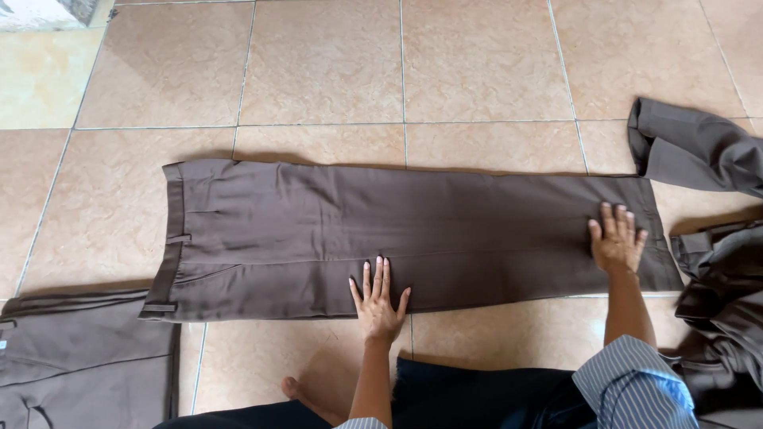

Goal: A person sitting on the floor unfolds a pair of brown pants, smooths the fabric, and then neatly refolds them.

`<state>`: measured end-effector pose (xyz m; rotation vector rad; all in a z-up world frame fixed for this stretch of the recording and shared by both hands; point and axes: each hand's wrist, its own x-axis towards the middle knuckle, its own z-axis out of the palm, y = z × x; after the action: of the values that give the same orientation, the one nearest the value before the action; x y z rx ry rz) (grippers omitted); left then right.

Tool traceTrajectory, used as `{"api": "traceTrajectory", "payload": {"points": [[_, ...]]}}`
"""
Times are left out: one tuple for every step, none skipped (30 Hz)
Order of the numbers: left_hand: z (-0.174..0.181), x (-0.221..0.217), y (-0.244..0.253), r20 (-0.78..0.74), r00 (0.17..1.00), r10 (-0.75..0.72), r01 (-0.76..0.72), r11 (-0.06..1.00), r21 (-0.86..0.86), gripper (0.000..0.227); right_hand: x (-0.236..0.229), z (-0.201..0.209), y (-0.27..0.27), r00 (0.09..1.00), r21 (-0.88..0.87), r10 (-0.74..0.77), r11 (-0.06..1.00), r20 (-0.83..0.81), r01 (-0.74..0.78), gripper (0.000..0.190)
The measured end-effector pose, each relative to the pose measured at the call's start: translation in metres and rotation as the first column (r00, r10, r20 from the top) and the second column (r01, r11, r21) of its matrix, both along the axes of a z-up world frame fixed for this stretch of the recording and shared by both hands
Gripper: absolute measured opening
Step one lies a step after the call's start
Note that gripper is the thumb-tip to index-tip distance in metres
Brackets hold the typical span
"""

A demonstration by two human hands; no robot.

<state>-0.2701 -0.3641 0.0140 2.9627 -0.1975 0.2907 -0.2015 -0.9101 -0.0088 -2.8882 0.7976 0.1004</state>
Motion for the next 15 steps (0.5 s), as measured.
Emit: {"api": "traceTrajectory", "payload": {"points": [[0.002,0.001,0.0,0.002,1.0,0.013,-0.013,1.0,0.005,0.084,0.005,-0.006,-0.001,1.0,0.005,0.013,1.0,0.002,-0.013,0.068],[0.003,0.003,0.0,-0.001,1.0,0.006,-0.006,1.0,-0.028,0.082,0.009,-0.013,-0.001,0.991,0.022,-0.023,1.0,0.131,0.021,0.067],[0.005,0.0,-0.001,-0.011,1.0,-0.007,0.006,0.998,-0.064,0.081,0.006,-0.018,-0.004,0.966,0.041,-0.068,0.997,0.249,0.06,0.067],[0.006,0.0,0.0,-0.015,1.0,0.0,-0.001,0.998,-0.063,0.081,0.017,-0.012,0.024,0.968,0.042,-0.061,0.998,0.244,0.052,0.067],[0.006,0.0,0.0,-0.019,1.0,-0.003,0.002,0.998,-0.067,0.081,0.026,-0.007,0.05,0.852,-0.215,0.221,0.968,0.474,-0.131,0.057],[0.007,0.001,-0.001,-0.024,1.0,-0.007,0.005,0.997,-0.071,0.081,0.035,-0.001,0.076,0.628,-0.488,0.513,0.841,0.585,-0.233,0.049],[0.008,-0.001,0.0,-0.027,1.0,-0.011,0.009,0.998,-0.07,0.081,0.04,0.01,0.108,0.633,-0.486,0.509,0.843,0.583,-0.231,0.049],[0.01,-0.002,0.0,-0.02,1.0,-0.009,0.007,0.996,-0.088,0.08,0.044,0.021,0.139,0.665,-0.378,0.599,0.8,0.447,-0.467,0.053],[0.011,-0.001,-0.001,-0.01,1.0,-0.005,0.004,0.994,-0.107,0.079,0.052,0.033,0.169,0.645,-0.224,0.697,0.714,0.314,-0.663,0.057],[0.011,0.0,-0.002,-0.011,1.0,-0.009,0.008,0.994,-0.107,0.079,0.049,0.035,0.183,0.648,-0.223,0.694,0.717,0.314,-0.66,0.057],[0.011,0.0,-0.002,-0.01,1.0,-0.005,0.004,0.994,-0.109,0.079,0.047,0.037,0.198,0.59,-0.142,0.763,0.635,0.263,-0.759,0.057],[0.012,0.0,-0.002,-0.01,1.0,-0.001,0.0,0.994,-0.111,0.078,0.045,0.04,0.214,0.52,-0.052,0.826,0.542,0.219,-0.839,0.056],[0.012,0.0,-0.001,-0.011,1.0,0.0,-0.001,0.994,-0.109,0.078,0.048,0.035,0.203,0.519,-0.051,0.826,0.541,0.221,-0.839,0.056],[0.011,0.0,-0.001,-0.015,1.0,0.002,-0.003,0.995,-0.101,0.078,0.051,0.03,0.192,0.554,-0.04,0.805,0.574,0.211,-0.818,0.056],[0.011,-0.002,-0.001,-0.023,1.0,-0.002,0.0,0.995,-0.095,0.079,0.049,0.025,0.179,0.593,-0.026,0.78,0.609,0.198,-0.792,0.057]]}}
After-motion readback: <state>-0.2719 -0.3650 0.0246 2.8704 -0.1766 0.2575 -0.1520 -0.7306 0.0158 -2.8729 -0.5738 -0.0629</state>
